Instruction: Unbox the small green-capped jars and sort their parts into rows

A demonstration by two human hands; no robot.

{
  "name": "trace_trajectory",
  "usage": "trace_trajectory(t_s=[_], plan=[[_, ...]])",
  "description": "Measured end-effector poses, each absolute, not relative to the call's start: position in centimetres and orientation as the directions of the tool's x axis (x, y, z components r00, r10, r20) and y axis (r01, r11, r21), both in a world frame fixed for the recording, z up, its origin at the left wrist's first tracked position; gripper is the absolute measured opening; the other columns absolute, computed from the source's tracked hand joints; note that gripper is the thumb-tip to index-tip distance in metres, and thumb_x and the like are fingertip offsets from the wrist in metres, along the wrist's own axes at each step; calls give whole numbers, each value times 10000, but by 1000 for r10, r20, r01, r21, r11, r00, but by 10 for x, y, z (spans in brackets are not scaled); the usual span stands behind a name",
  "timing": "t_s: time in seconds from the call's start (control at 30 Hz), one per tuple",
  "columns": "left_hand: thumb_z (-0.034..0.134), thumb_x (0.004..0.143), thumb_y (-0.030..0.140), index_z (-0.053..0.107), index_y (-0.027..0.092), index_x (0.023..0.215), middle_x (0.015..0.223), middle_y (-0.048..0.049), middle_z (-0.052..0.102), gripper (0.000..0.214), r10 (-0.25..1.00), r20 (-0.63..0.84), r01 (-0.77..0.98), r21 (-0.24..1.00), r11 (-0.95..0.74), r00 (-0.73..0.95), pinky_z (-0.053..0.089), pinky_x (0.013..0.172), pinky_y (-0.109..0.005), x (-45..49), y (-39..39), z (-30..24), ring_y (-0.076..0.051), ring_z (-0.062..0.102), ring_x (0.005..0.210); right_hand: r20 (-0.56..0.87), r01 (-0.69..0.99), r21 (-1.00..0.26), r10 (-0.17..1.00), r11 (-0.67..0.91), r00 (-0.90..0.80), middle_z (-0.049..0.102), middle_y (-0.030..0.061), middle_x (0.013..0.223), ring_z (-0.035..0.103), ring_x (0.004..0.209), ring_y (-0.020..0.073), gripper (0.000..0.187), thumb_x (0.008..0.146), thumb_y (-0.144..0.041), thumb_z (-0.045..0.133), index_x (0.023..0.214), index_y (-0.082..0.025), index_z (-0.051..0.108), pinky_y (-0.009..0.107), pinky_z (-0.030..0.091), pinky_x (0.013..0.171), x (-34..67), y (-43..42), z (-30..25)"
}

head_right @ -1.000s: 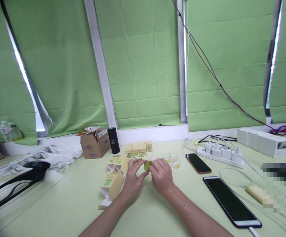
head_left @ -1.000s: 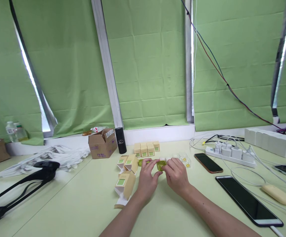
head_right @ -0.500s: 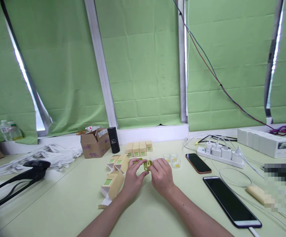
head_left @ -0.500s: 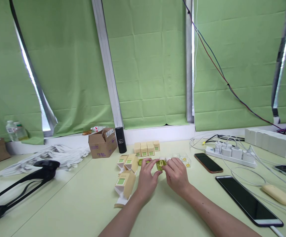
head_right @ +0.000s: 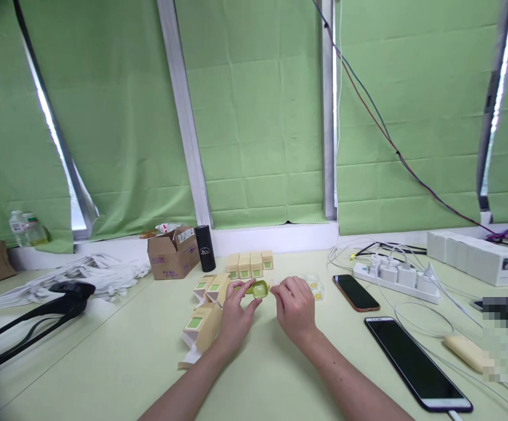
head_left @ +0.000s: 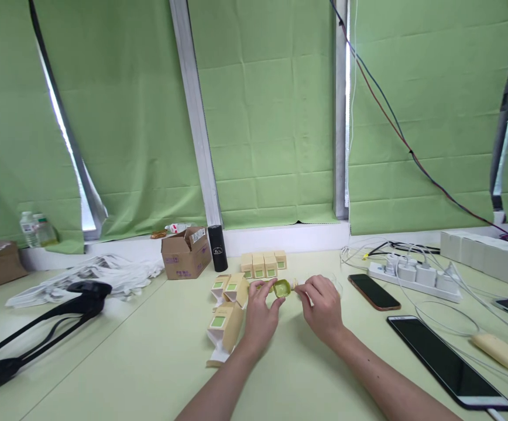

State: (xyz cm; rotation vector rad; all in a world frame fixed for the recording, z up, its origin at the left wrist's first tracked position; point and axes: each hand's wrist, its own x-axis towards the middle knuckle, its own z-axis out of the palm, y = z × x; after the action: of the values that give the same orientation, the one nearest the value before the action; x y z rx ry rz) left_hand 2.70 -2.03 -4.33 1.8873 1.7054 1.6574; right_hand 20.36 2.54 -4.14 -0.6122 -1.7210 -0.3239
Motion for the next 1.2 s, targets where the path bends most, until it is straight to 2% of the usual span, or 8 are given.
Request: trace_trajectory(t_s=[0.13, 0.23, 0.43, 0.57, 0.67, 0.83, 1.07, 1.2], plan=[[672, 881, 310, 667, 274, 1285, 1232, -91, 547, 405, 728, 588, 616, 731, -292, -353, 481, 1032, -423, 22, -17, -45, -262, 595, 1153, 921, 527, -271, 377, 805, -101, 684, 52, 884, 590, 848, 215, 155, 983, -177, 544, 888, -225, 656, 336, 402, 735, 206, 38, -41], [632, 912, 354, 624, 263, 1320, 1243, -102, 554, 419, 717, 568, 590, 761, -270, -404, 493, 1010, -413, 19, -15, -46, -259, 613, 1151, 869, 559, -310, 468, 769, -162, 725, 40, 887, 602, 872, 225, 147, 958, -173, 574, 859, -229, 668, 344, 394, 769, 204, 46, -40], [596, 939, 356, 593, 237, 1279, 1250, -130, 595, 360, 696, 569, 561, 778, -283, -438, 503, 945, -406, 18, -16, -41, -271, 624, 1148, 706, 687, -221, 599, 692, -377, 767, 34, 861, 593, 909, 219, 225, 887, -56, 602, 794, -226, 715, 343, 346, 800, 184, 56, -30], [569, 957, 382, 608, 247, 1194, 1206, -114, 624, 277, 695, 567, 574, 774, -267, -441, 509, 880, -388, 18, -17, -40, -257, 638, 1058, 597, 767, -154, 677, 623, -430, 773, 56, 877, 577, 940, 229, 241, 854, -45, 618, 811, -231, 764, 347, 331, 813, 165, 65, -33], [568, 959, 417, 612, 251, 1183, 1179, -111, 636, 283, 695, 559, 574, 779, -253, -453, 509, 844, -377, 18, -18, -40, -254, 649, 1002, 570, 784, -146, 699, 603, -432, 768, 76, 891, 561, 954, 242, 235, 825, -48, 640, 789, -228, 786, 357, 325, 808, 154, 70, -43], [540, 971, 439, 613, 245, 1164, 1181, -120, 641, 283, 704, 545, 543, 797, -266, -455, 509, 869, -373, 19, -20, -38, -267, 655, 1079, 547, 805, -119, 715, 582, -436, 746, 112, 893, 539, 984, 266, 226, 824, -47, 646, 764, -207, 795, 378, 309, 831, 146, 72, -58], [526, 975, 466, 604, 245, 1084, 1127, -102, 679, 259, 702, 548, 534, 798, -278, -454, 506, 858, -364, 17, -16, -42, -262, 675, 1039, 567, 800, -66, 682, 597, -462, 723, 128, 929, 530, 1027, 276, 235, 858, -42, 600, 806, -180, 782, 399, 315, 860, 149, 65, -57], [511, 983, 493, 577, 249, 1029, 1046, -79, 719, 257, 718, 516, 461, 835, -300, -467, 491, 830, -343, 17, -12, -43, -254, 699, 990, 546, 779, -34, 665, 626, -510, 715, 101, 958, 577, 960, 241, 223, 809, -4, 606, 825, -185, 736, 348, 325, 738, 158, 42, -55]])
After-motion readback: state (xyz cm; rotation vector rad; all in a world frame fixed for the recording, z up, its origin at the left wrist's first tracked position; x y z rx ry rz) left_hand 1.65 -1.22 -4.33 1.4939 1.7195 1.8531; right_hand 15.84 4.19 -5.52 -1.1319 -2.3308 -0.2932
